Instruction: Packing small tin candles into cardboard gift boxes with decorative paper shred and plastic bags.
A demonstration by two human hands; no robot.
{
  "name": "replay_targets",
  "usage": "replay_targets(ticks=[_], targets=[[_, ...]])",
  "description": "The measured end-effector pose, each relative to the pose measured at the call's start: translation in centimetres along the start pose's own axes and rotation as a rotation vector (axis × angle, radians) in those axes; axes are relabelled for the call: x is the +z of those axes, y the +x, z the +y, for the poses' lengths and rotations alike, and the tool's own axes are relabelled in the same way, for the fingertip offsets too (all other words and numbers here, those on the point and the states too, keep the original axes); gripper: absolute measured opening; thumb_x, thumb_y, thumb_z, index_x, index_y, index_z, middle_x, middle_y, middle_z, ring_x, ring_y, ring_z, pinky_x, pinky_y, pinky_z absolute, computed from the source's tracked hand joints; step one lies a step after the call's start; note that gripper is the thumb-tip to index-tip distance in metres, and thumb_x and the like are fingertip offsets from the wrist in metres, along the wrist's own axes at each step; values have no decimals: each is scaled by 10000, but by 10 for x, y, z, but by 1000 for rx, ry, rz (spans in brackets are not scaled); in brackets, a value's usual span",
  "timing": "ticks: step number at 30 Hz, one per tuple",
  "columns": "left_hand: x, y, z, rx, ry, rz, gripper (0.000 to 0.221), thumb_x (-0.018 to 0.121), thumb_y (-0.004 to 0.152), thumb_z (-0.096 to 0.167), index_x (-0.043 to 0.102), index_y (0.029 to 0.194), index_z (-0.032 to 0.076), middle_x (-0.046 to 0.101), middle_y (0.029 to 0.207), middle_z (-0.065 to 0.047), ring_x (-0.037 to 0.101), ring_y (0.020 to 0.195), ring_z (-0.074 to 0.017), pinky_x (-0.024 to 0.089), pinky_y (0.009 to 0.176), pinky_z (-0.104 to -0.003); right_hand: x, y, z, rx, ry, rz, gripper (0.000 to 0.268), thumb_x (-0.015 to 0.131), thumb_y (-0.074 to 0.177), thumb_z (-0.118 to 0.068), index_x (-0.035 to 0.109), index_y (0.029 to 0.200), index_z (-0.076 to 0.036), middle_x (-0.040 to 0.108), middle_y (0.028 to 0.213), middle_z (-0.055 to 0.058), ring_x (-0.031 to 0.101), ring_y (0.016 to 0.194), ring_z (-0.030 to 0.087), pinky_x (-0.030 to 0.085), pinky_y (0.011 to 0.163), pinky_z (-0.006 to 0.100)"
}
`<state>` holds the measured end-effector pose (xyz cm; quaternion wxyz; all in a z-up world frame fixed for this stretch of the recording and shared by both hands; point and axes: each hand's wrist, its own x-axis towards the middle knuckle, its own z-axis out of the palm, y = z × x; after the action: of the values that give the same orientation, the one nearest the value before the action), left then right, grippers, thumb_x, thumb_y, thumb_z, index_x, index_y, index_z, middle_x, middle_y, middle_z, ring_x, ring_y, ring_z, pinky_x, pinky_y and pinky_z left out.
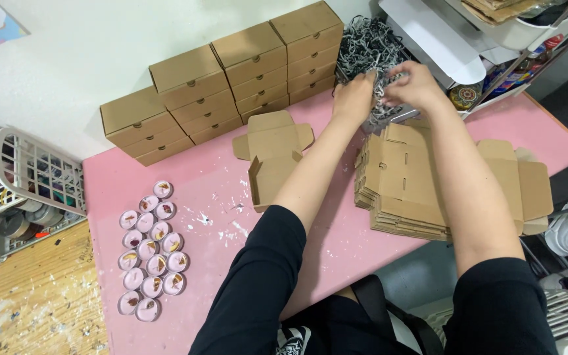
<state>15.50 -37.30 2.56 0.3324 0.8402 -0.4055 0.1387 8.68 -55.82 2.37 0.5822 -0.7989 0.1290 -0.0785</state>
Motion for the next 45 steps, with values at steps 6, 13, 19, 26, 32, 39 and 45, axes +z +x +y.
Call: replay_targets(ticks=[6, 13, 19, 26, 32, 39, 45], targets=[[44, 20, -15, -65, 208, -250, 183, 644, 987, 97, 736, 1100, 209, 768, 1042, -70, 737, 1045, -250, 509, 940, -500, -9, -7, -9, -320, -379, 86, 715, 834, 774, -73, 542, 1424, -9, 678, 1209, 133, 694, 980, 271, 607, 794, 398], [23, 14, -30, -163, -248, 0, 209, 733, 838, 83, 762, 1031, 158, 712, 1051, -158, 694, 995, -347, 540, 876, -470, -15, -5, 11, -90, -929, 24, 462, 853, 818, -225, 795, 1259, -100, 786, 1102, 163, 743, 966, 308, 590, 941, 435], [37, 20, -53, -170, -382, 48, 289, 753, 875, 86, 670, 1152, 74, 651, 1193, -197, 667, 1113, -381, 534, 976, -453, 7, -13, -25, -251, -627, 69, 637, 892, 643, -158, 689, 1243, -91, 705, 1057, 161, 708, 859, 301, 558, 784, 390], [27, 17, -29, -76, -266, -170, 550, 809, 712, 72, 637, 1235, 92, 676, 1150, -224, 671, 1085, -411, 539, 935, -468, 1, -4, -6, -295, -588, 191, 382, 796, 776, -123, 773, 1149, -42, 774, 1042, 140, 737, 941, 246, 578, 904, 377], [6, 14, -31, -51, -310, 0, 260, 749, 756, -3, 781, 980, 124, 738, 937, -207, 703, 930, -402, 552, 833, -475, -2, -14, 0, -251, -751, 97, 554, 846, 755, -144, 704, 1288, -89, 701, 1228, 178, 687, 1022, 312, 545, 950, 408], [-16, 7, -46, -85, -535, 26, 315, 776, 777, 37, 748, 1087, 86, 760, 962, -195, 749, 937, -359, 576, 832, -402, 27, -45, -62, -671, -997, 198, 829, 877, 649, -220, 636, 1400, 33, 583, 1322, 292, 560, 1150, 508, 480, 970, 561], [6, 11, -51, -108, -688, -22, 271, 755, 831, 34, 778, 1098, 79, 809, 899, -112, 750, 787, -205, 574, 756, -345, 15, 40, 53, -158, -830, 25, 313, 602, 949, -98, 699, 1242, -45, 723, 1181, 268, 687, 1115, 432, 530, 1018, 500]])
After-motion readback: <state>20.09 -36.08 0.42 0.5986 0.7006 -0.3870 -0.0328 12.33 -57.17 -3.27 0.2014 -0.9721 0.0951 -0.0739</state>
